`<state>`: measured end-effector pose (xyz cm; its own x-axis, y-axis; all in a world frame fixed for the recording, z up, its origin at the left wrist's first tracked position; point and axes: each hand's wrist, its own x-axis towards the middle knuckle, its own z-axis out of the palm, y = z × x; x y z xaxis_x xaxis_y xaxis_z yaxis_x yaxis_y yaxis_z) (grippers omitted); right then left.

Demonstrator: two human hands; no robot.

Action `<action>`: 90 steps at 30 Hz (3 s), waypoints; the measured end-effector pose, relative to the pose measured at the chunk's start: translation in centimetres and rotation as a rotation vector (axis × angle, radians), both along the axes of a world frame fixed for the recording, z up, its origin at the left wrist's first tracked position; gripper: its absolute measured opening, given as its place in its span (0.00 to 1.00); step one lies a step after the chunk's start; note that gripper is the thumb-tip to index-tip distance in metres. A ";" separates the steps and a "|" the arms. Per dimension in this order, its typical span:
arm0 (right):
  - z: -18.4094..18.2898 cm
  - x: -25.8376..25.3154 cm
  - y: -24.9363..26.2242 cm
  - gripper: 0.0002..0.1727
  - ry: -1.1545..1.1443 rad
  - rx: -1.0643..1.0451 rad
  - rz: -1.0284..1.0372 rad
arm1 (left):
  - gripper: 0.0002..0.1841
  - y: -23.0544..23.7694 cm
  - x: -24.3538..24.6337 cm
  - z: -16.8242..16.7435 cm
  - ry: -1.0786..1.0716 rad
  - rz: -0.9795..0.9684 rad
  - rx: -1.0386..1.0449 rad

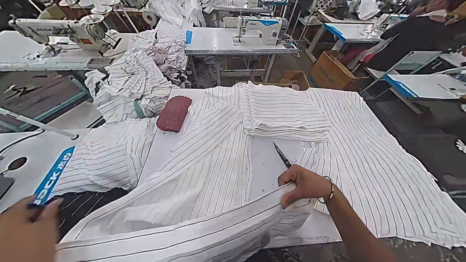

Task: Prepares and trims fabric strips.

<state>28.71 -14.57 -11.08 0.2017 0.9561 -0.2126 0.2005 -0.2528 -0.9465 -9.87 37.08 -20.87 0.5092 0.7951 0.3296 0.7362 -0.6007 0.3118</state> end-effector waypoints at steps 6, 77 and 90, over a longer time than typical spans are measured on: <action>-6.8 4.9 0.3 0.19 -0.079 -0.470 -0.055 | 0.26 -13.8 27.9 -2.2 0.224 -0.470 -0.575; 4.9 -8.6 1.4 0.15 -0.554 0.207 0.046 | 0.05 -34.4 14.4 9.5 -0.853 -0.816 -0.920; 3.4 -1.7 7.9 0.13 -1.102 0.715 -0.182 | 0.05 -33.0 15.0 12.1 -0.720 -0.976 -0.037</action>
<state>27.03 -6.63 -7.71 0.0795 0.7295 0.6794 0.9610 0.1250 -0.2466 5.14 4.08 -8.76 0.6092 0.1943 0.7689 -0.3696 -0.7882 0.4921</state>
